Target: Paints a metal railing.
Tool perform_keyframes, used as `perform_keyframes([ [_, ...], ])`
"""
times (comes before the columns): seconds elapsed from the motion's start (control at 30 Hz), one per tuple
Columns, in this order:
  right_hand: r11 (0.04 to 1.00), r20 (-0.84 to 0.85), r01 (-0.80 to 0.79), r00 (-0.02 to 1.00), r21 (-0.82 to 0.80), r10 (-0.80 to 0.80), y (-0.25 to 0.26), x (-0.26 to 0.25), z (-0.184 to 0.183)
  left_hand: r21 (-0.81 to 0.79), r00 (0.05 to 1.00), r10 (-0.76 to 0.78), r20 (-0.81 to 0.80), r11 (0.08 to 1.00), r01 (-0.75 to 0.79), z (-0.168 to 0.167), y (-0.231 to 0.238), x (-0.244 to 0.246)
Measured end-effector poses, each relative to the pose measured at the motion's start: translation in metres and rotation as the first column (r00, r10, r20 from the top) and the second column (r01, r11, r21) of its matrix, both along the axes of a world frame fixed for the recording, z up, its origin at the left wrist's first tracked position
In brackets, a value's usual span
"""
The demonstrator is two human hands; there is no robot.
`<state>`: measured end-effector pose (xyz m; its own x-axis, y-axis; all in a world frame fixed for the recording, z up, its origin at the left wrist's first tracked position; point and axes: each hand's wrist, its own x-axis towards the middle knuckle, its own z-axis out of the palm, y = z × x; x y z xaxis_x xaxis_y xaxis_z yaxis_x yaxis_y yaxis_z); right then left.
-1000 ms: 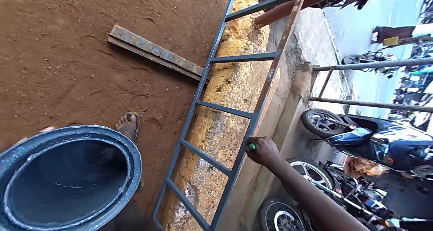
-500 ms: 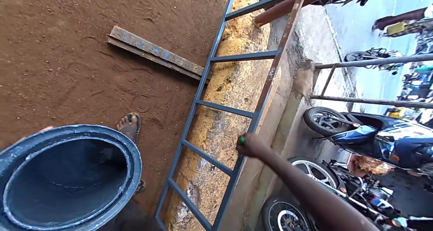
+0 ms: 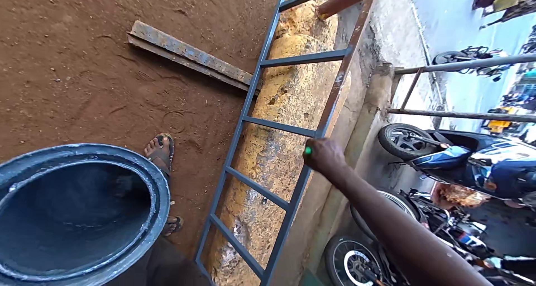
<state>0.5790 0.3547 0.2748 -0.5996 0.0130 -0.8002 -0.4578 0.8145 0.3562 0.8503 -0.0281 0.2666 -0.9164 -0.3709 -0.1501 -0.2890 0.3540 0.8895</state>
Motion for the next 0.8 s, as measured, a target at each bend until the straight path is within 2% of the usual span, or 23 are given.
perform_keyframes([
  [0.07,0.996,0.163,-0.008,0.987,0.094,-0.007,0.003,0.029,-0.003,-0.138,0.996,-0.048,-0.075,0.99,0.037,0.0,-0.001,-0.008],
  [0.13,0.992,0.293,0.023,0.954,0.121,-0.058,-0.001,0.046,-0.003,-0.157,0.994,-0.062,-0.085,0.986,0.048,0.001,-0.001,-0.007],
  [0.17,0.992,0.298,0.081,0.948,0.099,-0.108,-0.001,0.039,-0.003,-0.153,0.994,-0.05,-0.093,0.988,0.035,0.002,0.0,-0.006],
  [0.23,0.978,0.149,0.202,0.967,0.042,-0.206,-0.002,-0.007,0.002,-0.089,0.998,-0.002,-0.063,0.996,-0.004,0.003,0.0,-0.005],
  [0.3,0.975,-0.133,0.22,0.966,-0.032,-0.223,0.003,-0.061,0.009,-0.087,1.0,-0.009,-0.016,0.996,0.007,0.003,0.0,-0.005],
  [0.37,0.984,-0.337,0.098,0.931,-0.147,-0.143,0.012,-0.082,0.009,-0.108,0.998,-0.055,0.019,0.992,0.057,0.002,-0.002,-0.005],
  [0.4,0.983,-0.365,0.0,0.928,-0.186,-0.069,0.016,-0.077,0.009,-0.098,0.996,-0.073,0.042,0.992,0.077,0.002,-0.002,-0.006],
  [0.47,0.986,-0.227,-0.056,0.974,-0.157,0.019,0.019,-0.031,0.011,-0.049,0.995,-0.071,0.07,0.996,0.075,0.003,0.001,-0.006],
  [0.53,1.0,0.115,0.005,0.993,0.012,-0.006,0.011,0.047,0.007,-0.093,0.998,-0.063,0.017,0.994,0.065,0.003,0.004,-0.006],
  [0.6,0.986,0.439,0.077,0.888,0.149,-0.135,-0.002,0.112,0.007,-0.114,0.997,-0.068,-0.027,0.991,0.065,0.0,0.005,0.0],
  [0.67,0.971,0.517,0.16,0.824,0.178,-0.231,-0.007,0.123,0.006,-0.162,0.984,-0.157,-0.086,0.977,0.142,-0.01,0.0,0.019],
  [0.73,0.966,0.361,0.235,0.896,0.107,-0.258,0.002,0.084,0.001,-0.179,0.963,-0.253,-0.094,0.956,0.233,-0.018,-0.008,0.034],
  [0.8,0.971,0.061,0.24,0.969,-0.001,-0.239,0.007,0.027,0.003,-0.124,0.962,-0.26,-0.084,0.961,0.249,-0.01,-0.007,0.028],
])
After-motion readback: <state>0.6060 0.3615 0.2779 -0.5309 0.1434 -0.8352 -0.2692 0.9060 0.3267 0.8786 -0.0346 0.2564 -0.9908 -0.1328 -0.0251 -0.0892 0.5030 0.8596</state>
